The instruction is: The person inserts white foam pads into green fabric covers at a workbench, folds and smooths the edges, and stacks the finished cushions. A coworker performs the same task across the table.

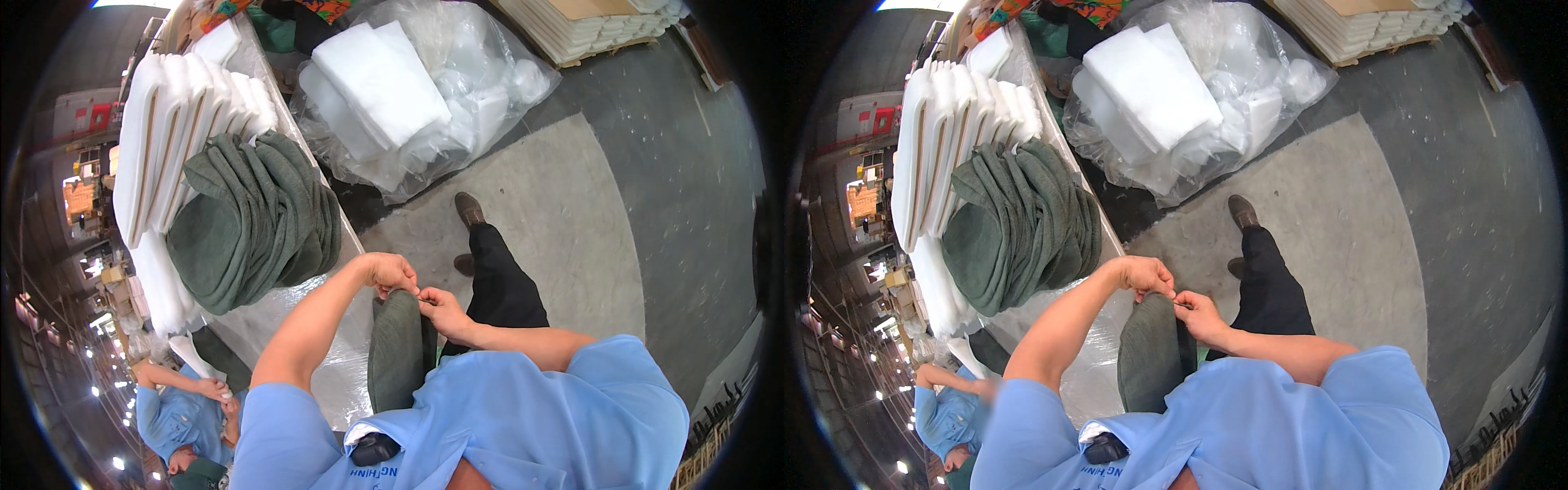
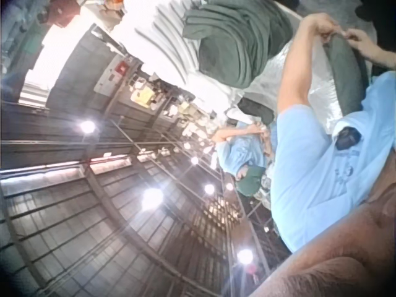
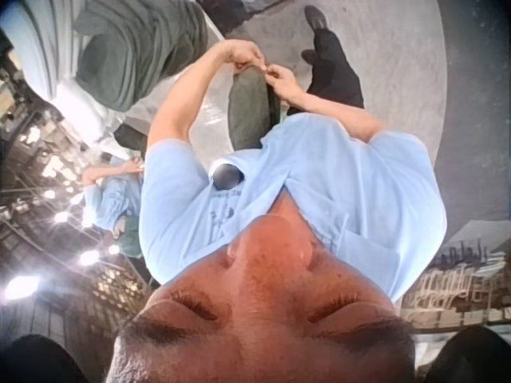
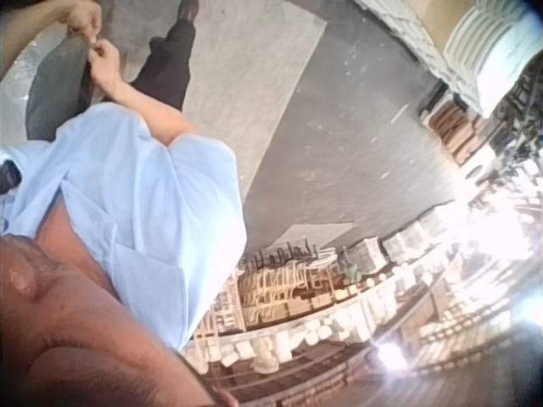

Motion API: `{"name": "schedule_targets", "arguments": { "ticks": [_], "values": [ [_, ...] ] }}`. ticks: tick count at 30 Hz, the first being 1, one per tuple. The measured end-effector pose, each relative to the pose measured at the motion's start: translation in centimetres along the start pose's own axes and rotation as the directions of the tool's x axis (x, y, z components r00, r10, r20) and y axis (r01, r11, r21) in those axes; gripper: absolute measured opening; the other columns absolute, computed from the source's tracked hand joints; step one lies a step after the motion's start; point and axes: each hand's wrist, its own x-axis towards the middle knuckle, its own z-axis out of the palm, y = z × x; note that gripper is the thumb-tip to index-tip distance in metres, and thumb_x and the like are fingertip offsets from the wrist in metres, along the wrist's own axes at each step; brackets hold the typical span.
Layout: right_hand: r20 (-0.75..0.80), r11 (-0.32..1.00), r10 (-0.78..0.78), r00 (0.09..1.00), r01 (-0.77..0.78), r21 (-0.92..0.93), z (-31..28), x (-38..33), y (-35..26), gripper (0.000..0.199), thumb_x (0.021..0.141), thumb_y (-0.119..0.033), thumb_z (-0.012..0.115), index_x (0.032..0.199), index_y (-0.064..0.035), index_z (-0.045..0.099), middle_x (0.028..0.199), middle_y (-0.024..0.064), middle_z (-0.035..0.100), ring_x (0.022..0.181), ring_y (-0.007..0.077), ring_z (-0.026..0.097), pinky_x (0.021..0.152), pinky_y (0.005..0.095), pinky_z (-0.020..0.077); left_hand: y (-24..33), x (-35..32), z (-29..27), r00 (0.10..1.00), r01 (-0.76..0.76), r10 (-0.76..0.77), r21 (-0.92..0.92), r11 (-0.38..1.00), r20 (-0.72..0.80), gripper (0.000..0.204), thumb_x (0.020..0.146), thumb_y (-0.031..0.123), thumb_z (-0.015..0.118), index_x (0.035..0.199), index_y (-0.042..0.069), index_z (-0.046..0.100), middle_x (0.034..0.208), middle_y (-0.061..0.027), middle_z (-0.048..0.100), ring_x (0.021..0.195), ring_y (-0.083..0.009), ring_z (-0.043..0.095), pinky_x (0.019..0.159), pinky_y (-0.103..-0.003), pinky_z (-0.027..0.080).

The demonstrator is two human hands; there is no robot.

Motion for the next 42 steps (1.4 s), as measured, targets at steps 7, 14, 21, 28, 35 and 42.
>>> {"name": "schedule_targets", "arguments": {
  "ticks": [7,14,21,28,35,42],
  "values": [
    [-0.074,0.938,0.274,0.959,-0.25,0.241,-1.0,-0.5,-0.4,0.014,0.107,-0.022,0.064,0.107,-0.0079,0.069,0.091,-0.0041,0.066,0.077,0.0071,0.053,0.07,0.0263,0.0428,-3.3,2.6,3.8,0.935,-0.285,0.17,-0.371,0.884,-0.313,0.02,0.093,0.021,0.076,0.078,0.011,0.068,0.064,0.0047,0.057,0.054,-0.0088,0.052,0.046,-0.029,0.042],
    [-0.227,0.945,0.283,0.932,-0.23,0.235,-1.1,3.0,1.2,0.01,0.104,-0.016,0.064,0.098,-0.0087,0.066,0.085,-0.0004,0.067,0.07,0.0102,0.059,0.061,0.0272,0.045,-4.5,5.8,7.0,0.619,-0.366,0.06,-0.22,0.904,-0.783,0.026,0.087,0.026,0.077,0.076,0.004,0.068,0.069,-0.0081,0.068,0.064,-0.0209,0.064,0.062,-0.04,0.051],
    [-0.152,0.886,0.306,0.94,-0.222,0.408,-1.5,4.6,3.1,0.011,0.104,-0.013,0.061,0.106,-0.0049,0.068,0.092,0.0046,0.071,0.083,0.016,0.068,0.07,0.0346,0.0568,-5.1,7.8,7.6,0.459,-0.2,0.002,-0.102,0.974,-0.889,0.023,0.083,0.024,0.073,0.076,0.003,0.067,0.077,-0.0184,0.071,0.075,-0.0328,0.07,0.071,-0.046,0.054],
    [-0.135,0.797,0.473,0.871,-0.357,0.486,0.9,1.7,-0.1,0.025,0.104,-0.014,0.061,0.129,-0.0097,0.058,0.111,0.0109,0.069,0.094,0.0265,0.071,0.08,0.0454,0.0627,-2.5,5.0,7.2,0.529,-0.113,0.054,-0.007,0.994,-0.847,0.022,0.082,0.014,0.062,0.09,-0.001,0.075,0.102,-0.0267,0.073,0.101,-0.0463,0.07,0.09,-0.053,0.055],
    [-0.175,0.808,0.449,0.876,-0.315,0.499,0.7,1.6,1.9,0.026,0.106,-0.03,0.057,0.122,-0.0113,0.064,0.11,0.0113,0.071,0.096,0.0275,0.071,0.083,0.0465,0.0607,-3.3,4.6,7.4,0.565,-0.107,0.114,0.065,0.992,-0.817,0.016,0.08,0.016,0.067,0.083,0.001,0.07,0.091,-0.0253,0.073,0.091,-0.0439,0.071,0.085,-0.052,0.056],
    [-0.244,0.816,0.543,0.803,-0.435,0.381,3.5,-0.3,1.4,0.033,0.109,-0.035,0.048,0.121,-0.011,0.068,0.107,0.0111,0.072,0.097,0.0286,0.07,0.09,0.0465,0.0584,-4.7,3.0,10.9,0.528,-0.16,0.17,0.1,0.982,-0.832,0.02,0.086,0.014,0.066,0.096,0.0,0.076,0.11,-0.0252,0.067,0.104,-0.0444,0.067,0.092,-0.054,0.054]
  ]
}}
